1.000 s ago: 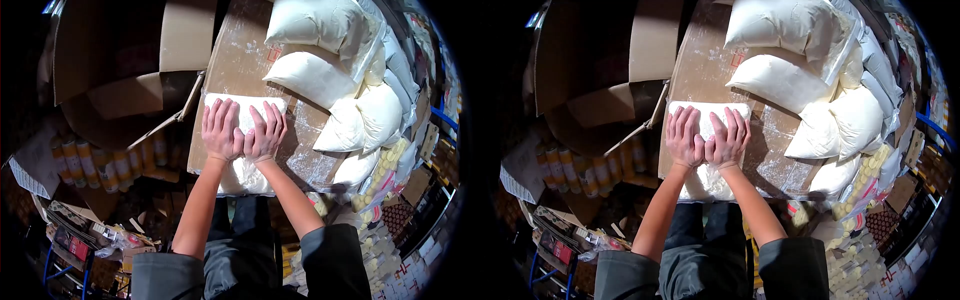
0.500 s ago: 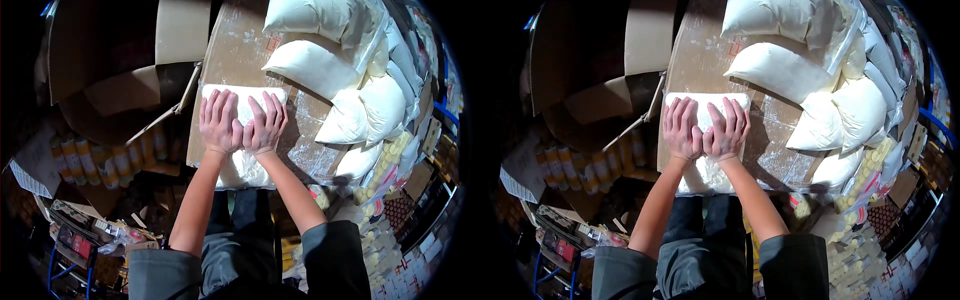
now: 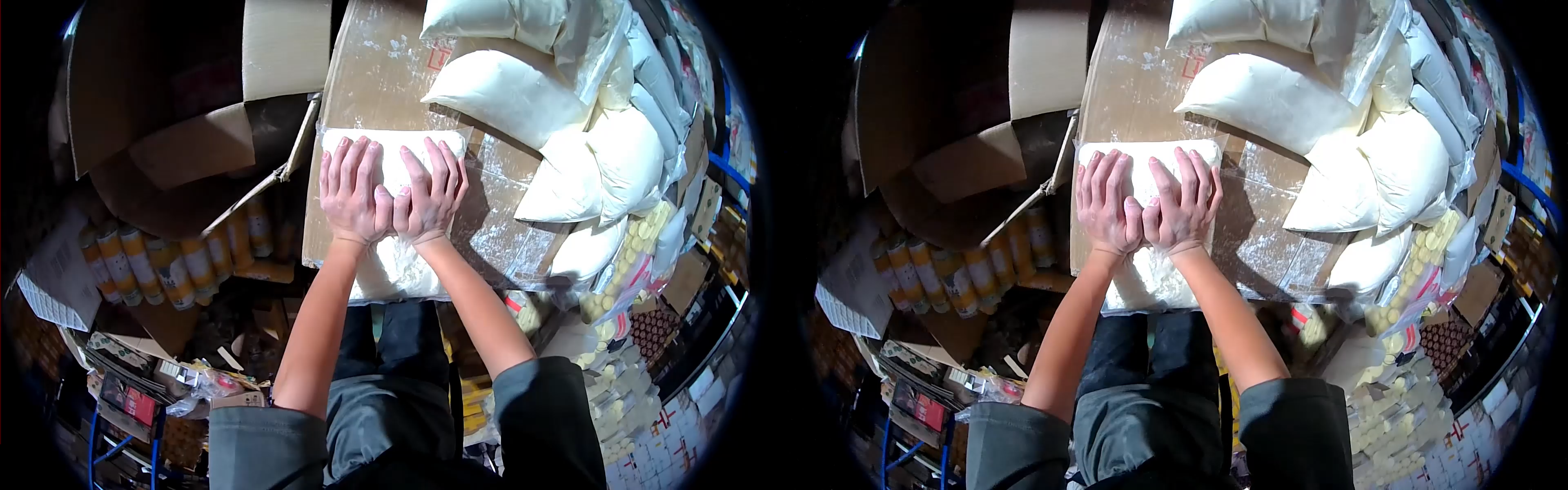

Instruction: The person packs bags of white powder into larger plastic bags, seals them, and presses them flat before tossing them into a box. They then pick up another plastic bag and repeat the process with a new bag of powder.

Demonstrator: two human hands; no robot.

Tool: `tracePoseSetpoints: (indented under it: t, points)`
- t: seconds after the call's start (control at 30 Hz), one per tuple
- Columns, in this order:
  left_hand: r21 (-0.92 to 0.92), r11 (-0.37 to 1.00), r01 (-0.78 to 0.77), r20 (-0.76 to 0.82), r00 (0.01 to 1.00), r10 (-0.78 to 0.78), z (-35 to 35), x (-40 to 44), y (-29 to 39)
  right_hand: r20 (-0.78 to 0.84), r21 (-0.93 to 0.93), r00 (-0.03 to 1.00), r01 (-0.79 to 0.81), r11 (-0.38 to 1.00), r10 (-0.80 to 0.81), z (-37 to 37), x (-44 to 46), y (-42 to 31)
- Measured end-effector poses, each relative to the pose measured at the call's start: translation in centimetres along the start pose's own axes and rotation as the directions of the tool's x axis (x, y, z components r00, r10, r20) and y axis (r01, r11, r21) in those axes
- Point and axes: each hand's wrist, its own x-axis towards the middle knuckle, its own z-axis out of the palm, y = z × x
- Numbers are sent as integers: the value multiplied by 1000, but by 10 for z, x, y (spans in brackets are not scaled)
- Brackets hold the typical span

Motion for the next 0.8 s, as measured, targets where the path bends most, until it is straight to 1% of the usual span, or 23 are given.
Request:
tracePoseSetpoints:
  t: [0.37, 0.6, 0.7, 0.8]
  points:
    - [-1, 1000, 11, 29, 1000, -11, -4, 3, 2, -3, -8, 1000, 12, 1000, -12, 0, 4, -2]
    - [-22, 1000, 21, 12, 1000, -20, -3, 2, 0, -6, -10, 1000, 26, 1000, -26, 2, 3, 0]
    - [-2, 1000, 7, 22, 1000, -7, -3, 3, 1, -5, -4, 1000, 19, 1000, -19, 0, 4, -2]
    - [9, 1000, 1, -9, 1000, -1, 0, 2, 1, -4, 16, 1000, 11, 1000, -11, 0, 3, 0]
